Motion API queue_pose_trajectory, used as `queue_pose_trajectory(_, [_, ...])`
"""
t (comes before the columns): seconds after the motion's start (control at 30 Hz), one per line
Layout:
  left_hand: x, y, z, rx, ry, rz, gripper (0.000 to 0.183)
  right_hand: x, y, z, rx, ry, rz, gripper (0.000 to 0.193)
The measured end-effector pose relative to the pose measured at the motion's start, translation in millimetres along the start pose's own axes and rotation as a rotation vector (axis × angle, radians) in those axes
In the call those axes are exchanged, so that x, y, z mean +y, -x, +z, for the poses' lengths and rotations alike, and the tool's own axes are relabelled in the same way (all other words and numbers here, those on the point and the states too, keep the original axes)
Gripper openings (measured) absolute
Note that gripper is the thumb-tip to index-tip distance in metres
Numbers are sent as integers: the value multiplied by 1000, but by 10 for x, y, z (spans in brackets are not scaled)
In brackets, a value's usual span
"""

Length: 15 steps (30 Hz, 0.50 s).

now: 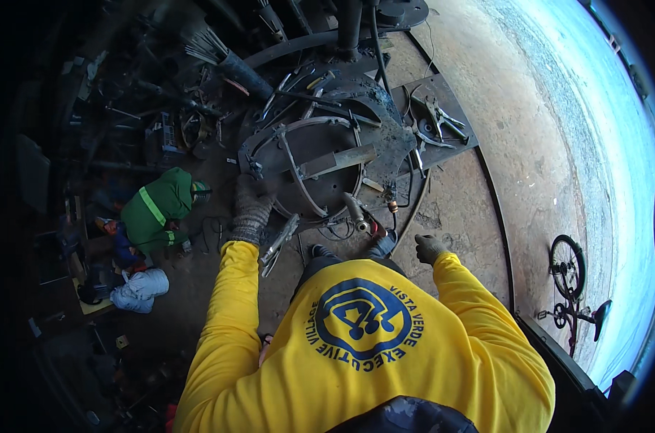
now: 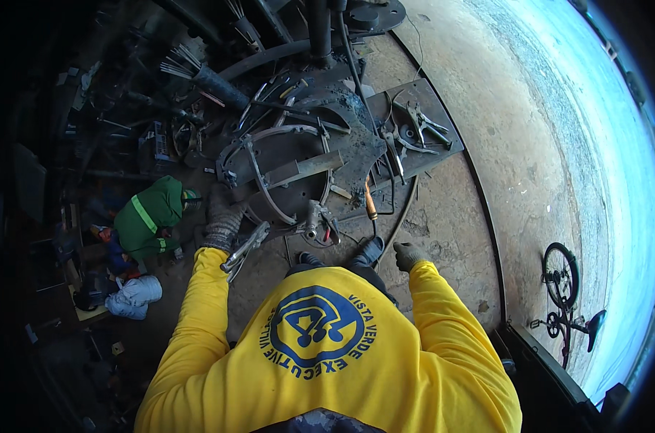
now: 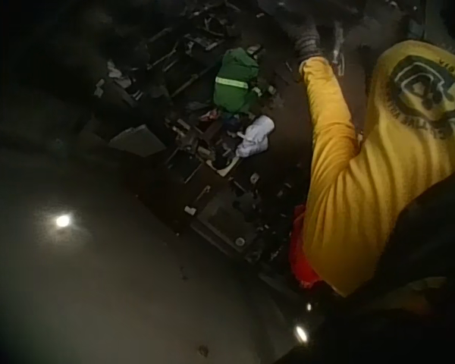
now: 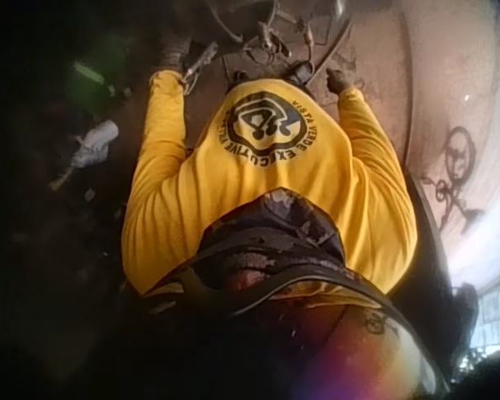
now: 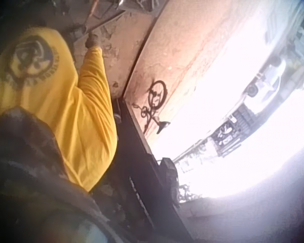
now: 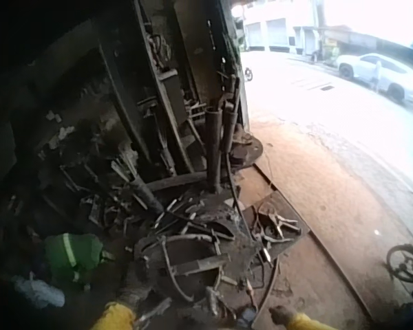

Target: The person uses pliers and a hammer to shape and assemble a metal component on a workstation, occasionally using a grinder that produces sparks.

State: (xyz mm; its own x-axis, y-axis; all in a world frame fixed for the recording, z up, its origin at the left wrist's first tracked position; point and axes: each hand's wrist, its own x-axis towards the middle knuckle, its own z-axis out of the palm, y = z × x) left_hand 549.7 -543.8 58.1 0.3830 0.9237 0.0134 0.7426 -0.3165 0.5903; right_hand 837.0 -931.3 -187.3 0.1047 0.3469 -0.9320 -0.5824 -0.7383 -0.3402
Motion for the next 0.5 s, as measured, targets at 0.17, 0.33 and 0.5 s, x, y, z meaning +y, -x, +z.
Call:
queue_pose_trajectory(0.17, [-208,-91,64,-86,213,-56,61,20,155,197,9,130,4,34])
queue_pose_trajectory(0.33, [-252,36,-126,-171,336,-92,68,-48,148,212,-71,74,39,23])
queue_pose_trajectory(0.5, [-445,291,-345,112,469,-51,69,-263,315,247,18,59,-11,26])
